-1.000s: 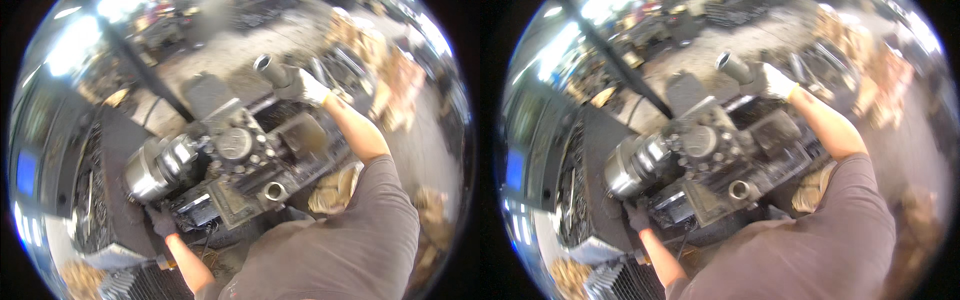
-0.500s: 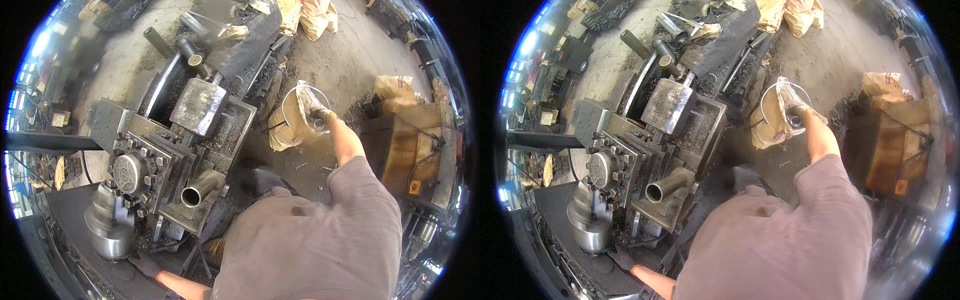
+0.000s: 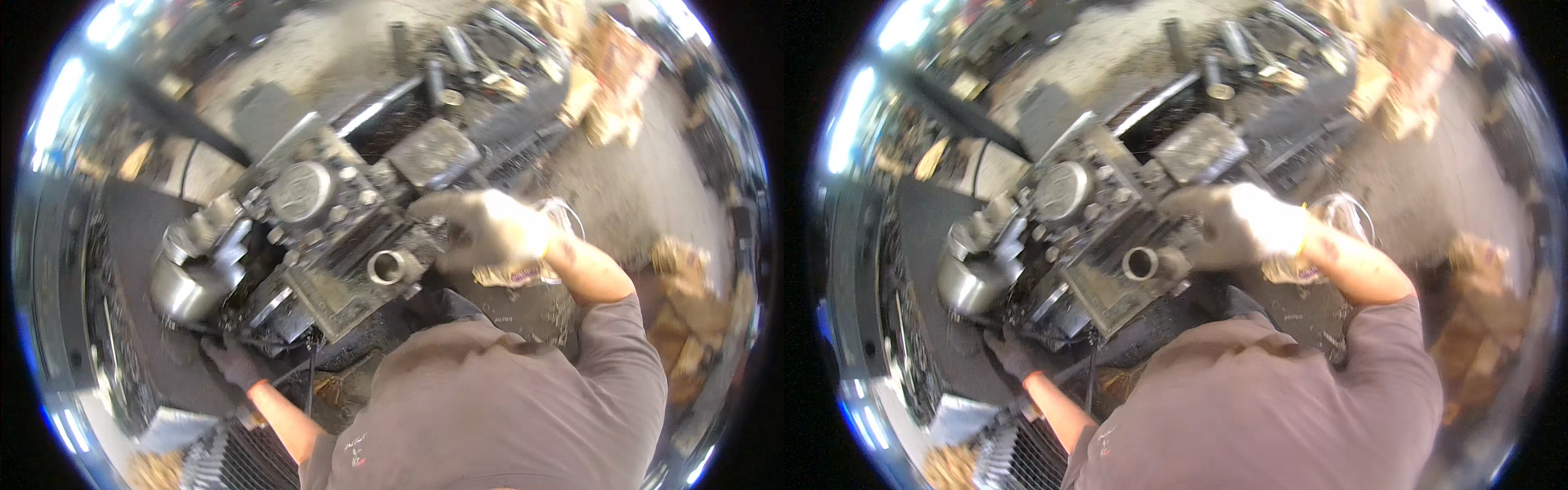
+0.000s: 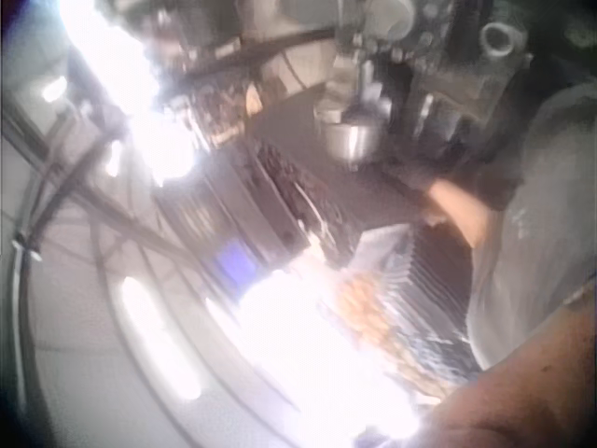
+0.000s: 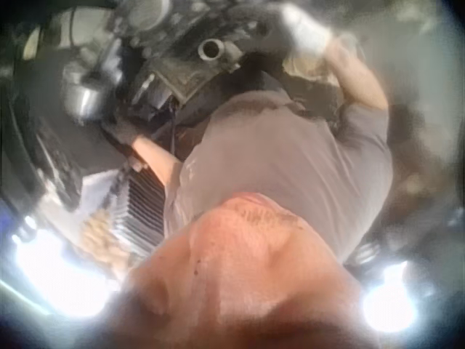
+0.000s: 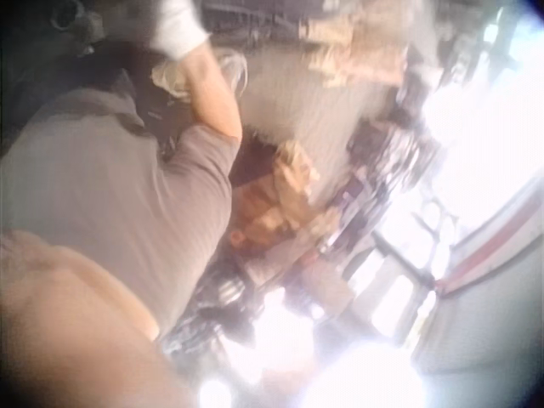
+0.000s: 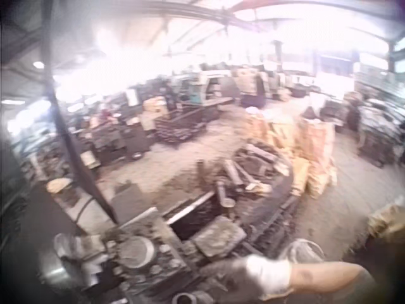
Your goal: The person operates a metal turning machine in a workshop. They repeatedly load metal tubes into the machine's chuck, start the machine, and remove the processed tubes, placing them into a bucket. The person also moves a large sack of material across the floor.
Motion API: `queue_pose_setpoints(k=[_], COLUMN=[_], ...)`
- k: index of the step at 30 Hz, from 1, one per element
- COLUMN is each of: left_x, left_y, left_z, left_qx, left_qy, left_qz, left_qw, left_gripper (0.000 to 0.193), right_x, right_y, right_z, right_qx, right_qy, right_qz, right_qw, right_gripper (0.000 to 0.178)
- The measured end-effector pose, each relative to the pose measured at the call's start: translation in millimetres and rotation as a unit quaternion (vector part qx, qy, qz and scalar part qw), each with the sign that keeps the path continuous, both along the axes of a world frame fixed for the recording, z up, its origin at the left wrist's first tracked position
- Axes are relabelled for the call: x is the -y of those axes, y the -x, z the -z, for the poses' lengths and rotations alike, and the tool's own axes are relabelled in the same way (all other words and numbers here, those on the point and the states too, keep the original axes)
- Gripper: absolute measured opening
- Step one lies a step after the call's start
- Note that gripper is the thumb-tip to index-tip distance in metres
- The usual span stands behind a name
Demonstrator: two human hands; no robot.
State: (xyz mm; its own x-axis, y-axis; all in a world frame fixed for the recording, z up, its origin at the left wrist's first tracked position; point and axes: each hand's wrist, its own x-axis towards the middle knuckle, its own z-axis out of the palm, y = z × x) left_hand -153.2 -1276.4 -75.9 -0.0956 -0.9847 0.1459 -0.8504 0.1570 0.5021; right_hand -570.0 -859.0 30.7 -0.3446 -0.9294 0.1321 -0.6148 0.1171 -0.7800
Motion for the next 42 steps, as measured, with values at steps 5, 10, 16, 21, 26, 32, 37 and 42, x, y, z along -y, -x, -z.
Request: queue_pose_setpoints(k=[5, 10, 16, 21, 26, 32, 37, 42], left_x=[-44.1, -100.4, -143.5, -158.4, -146.6, -134.3, -129.4, -127.3], left_y=[-21.9, -47.2, -88.5, -130.3, -160.4, -183.5, -194.1, -202.7], left_z=[18.8, 38.6, 93.0, 114.1, 102.1, 91.7, 88.7, 77.9], left_qx=[-0.04, -0.082, -0.506, -0.436, -0.623, -0.643, -0.686, -0.725], left_qy=[0.052, 0.089, -0.126, 0.004, -0.017, -0.051, -0.149, -0.227], left_qz=[-0.075, -0.154, -0.202, -0.208, -0.323, -0.307, -0.297, -0.288], left_qw=[0.995, 0.981, 0.829, 0.875, 0.712, 0.7, 0.648, 0.582], left_gripper=[0.072, 0.047, 0.027, 0.035, 0.054, 0.063, 0.044, 0.041], right_x=[96.3, 127.3, 205.4, 331.6, 380.2, 406.5, 431.0, 470.1], right_y=[-56.4, -54.0, 14.2, 64.4, 95.0, 160.6, 130.0, 54.8], right_z=[-8.0, -27.3, -127.2, -105.3, -28.9, 70.8, 81.0, 43.3], right_qx=[-0.255, -0.193, -0.173, -0.461, -0.417, 0.187, -0.28, 0.008], right_qy=[-0.087, 0.001, 0.056, -0.099, -0.311, -0.319, -0.193, -0.364], right_qz=[-0.14, -0.224, -0.284, -0.14, -0.165, -0.325, -0.409, -0.292], right_qw=[0.953, 0.955, 0.942, 0.871, 0.838, 0.87, 0.847, 0.884], right_gripper=[0.072, 0.028, 0.034, 0.036, 0.027, 0.028, 0.04, 0.053])
